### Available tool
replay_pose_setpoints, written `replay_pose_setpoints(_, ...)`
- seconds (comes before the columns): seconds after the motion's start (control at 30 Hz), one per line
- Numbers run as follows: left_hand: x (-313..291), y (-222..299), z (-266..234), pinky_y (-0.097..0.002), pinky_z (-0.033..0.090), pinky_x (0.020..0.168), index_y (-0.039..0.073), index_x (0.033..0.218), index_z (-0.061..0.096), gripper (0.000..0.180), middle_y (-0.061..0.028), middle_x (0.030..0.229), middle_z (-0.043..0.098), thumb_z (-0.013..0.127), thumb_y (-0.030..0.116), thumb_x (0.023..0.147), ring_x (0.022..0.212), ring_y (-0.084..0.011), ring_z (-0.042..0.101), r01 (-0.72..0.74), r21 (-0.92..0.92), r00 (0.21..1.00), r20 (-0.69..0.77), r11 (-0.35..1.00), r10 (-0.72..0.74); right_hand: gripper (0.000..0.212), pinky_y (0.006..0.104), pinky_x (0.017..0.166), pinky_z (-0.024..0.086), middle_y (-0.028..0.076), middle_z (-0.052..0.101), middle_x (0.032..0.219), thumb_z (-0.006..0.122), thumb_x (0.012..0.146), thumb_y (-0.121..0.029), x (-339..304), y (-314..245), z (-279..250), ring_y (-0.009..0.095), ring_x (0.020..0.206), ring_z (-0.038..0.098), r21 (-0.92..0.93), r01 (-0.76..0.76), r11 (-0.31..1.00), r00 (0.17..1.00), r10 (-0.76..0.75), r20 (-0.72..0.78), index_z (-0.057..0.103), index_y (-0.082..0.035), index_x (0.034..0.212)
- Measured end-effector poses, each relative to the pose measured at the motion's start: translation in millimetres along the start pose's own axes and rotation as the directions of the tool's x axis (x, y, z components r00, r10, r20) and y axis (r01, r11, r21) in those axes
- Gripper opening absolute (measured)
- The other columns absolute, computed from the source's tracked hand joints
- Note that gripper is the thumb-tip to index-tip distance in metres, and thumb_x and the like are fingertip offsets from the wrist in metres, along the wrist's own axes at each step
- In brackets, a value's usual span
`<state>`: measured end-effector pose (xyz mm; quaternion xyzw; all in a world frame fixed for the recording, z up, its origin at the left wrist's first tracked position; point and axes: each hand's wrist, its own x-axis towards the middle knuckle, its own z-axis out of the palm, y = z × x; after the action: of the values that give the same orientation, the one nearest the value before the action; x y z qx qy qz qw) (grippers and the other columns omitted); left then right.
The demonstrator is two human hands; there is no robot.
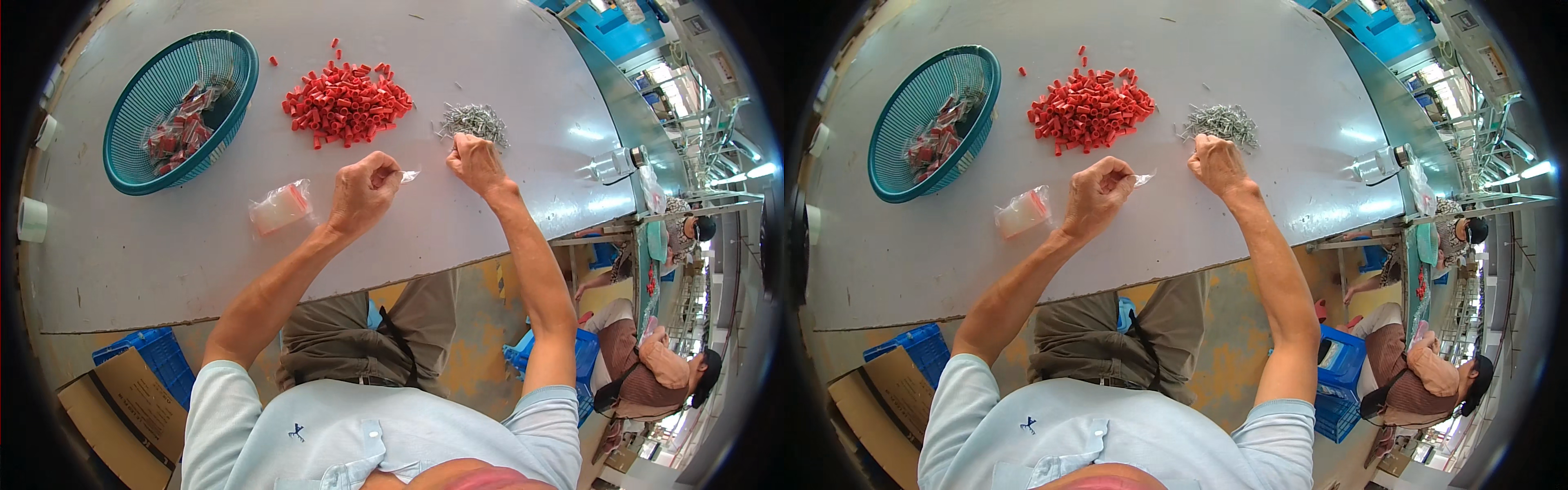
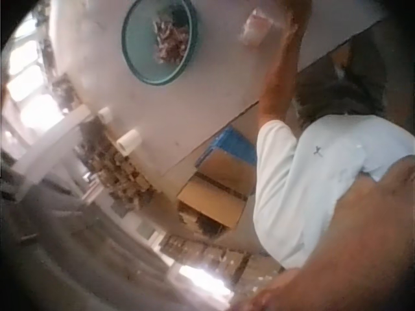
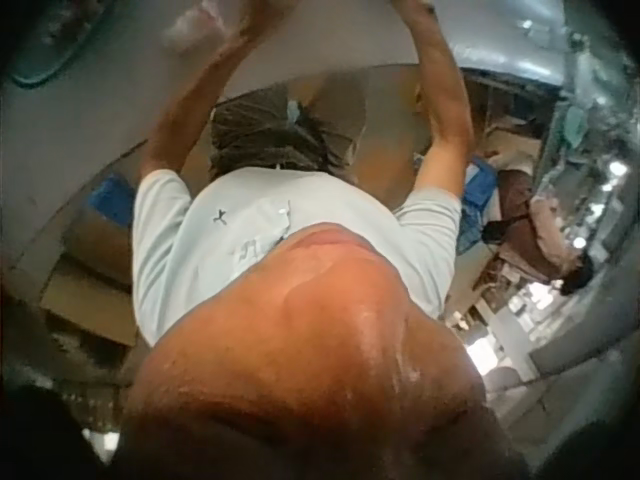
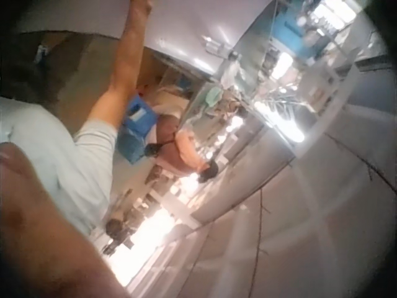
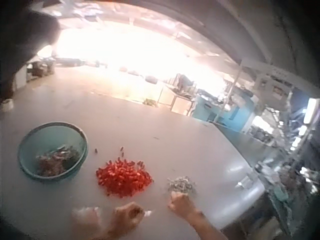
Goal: The person places small red plastic components and silver metal pins into transparent plastic bags by hand for packaging.
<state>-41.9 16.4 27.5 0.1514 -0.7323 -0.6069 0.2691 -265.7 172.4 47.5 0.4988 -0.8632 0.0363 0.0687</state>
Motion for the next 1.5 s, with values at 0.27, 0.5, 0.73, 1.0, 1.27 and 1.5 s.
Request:
replay_pose_setpoints(0.27,5,-3,-1,-0.0256,0.057,0.068,-0.001,0.096,0.072,0.007,-0.0063,0.078,0.074,0.075,0.003,0.091,0.071,-0.0088,0.069,-0.028,0.123,0.995,-0.089,0.992,0.039,0.012,0.0265,0.063,0.061,0.002,0.068,0.077,0.071,0.09,-0.007,-29,-54,-16,0.007,0.069,0.065,0.81,-0.317,0.494,0.933,0.314,0.174,0.072,0.001,0.098)
replay_pose_setpoints(0.5,6,-4,-1,-0.0291,0.06,0.068,-0.001,0.094,0.072,0.008,-0.0108,0.08,0.076,0.076,0.002,0.089,0.073,-0.0128,0.073,-0.085,0.152,0.99,-0.095,0.985,0.1,0.011,0.0302,0.067,0.064,0.009,0.073,0.087,0.072,0.095,-0.005,-59,-110,1,0.013,0.075,0.071,0.976,-0.183,-0.118,0.9,0.38,0.214,0.071,0.002,0.104)
replay_pose_setpoints(0.73,3,-1,-3,-0.0296,0.061,0.069,-0.001,0.095,0.072,0.008,-0.0115,0.081,0.076,0.076,0.002,0.089,0.073,-0.0145,0.074,-0.11,0.177,0.988,-0.085,0.978,0.127,0.009,0.0315,0.07,0.066,0.01,0.074,0.09,0.071,0.097,-0.001,-61,-137,-10,0.014,0.077,0.073,0.992,-0.107,-0.071,0.873,0.47,0.128,0.071,0.002,0.105)
replay_pose_setpoints(1.0,0,-2,0,-0.0308,0.061,0.069,-0.002,0.096,0.071,0.007,-0.0123,0.082,0.076,0.074,0.001,0.091,0.075,-0.0164,0.075,-0.126,0.124,0.99,-0.045,0.984,0.133,0.01,0.0309,0.069,0.066,0.009,0.074,0.089,0.072,0.097,-0.001,-62,-134,0,0.014,0.075,0.073,0.98,-0.166,0.108,0.894,0.437,0.103,0.068,0.002,0.106)
replay_pose_setpoints(1.27,-3,-4,4,-0.0315,0.061,0.067,-0.003,0.099,0.072,0.008,-0.0145,0.083,0.077,0.073,0.001,0.091,0.074,-0.0169,0.075,-0.263,0.137,0.965,0.026,0.955,0.262,0.013,0.0326,0.069,0.067,0.011,0.075,0.086,0.076,0.096,-0.007,-57,-123,-8,0.017,0.076,0.075,0.973,-0.205,-0.101,0.859,0.459,0.229,0.066,0.002,0.098)
replay_pose_setpoints(1.5,1,4,-1,-0.0276,0.06,0.065,-0.004,0.096,0.073,0.01,-0.0093,0.081,0.076,0.072,0.004,0.091,0.072,-0.0114,0.072,0.128,-0.084,0.99,0.077,0.988,-0.121,0.014,0.0263,0.066,0.06,0.006,0.075,0.085,0.081,0.094,-0.011,-64,-120,-5,0.012,0.072,0.07,0.97,-0.243,0.004,0.85,0.483,0.211,0.071,-0.002,0.095)
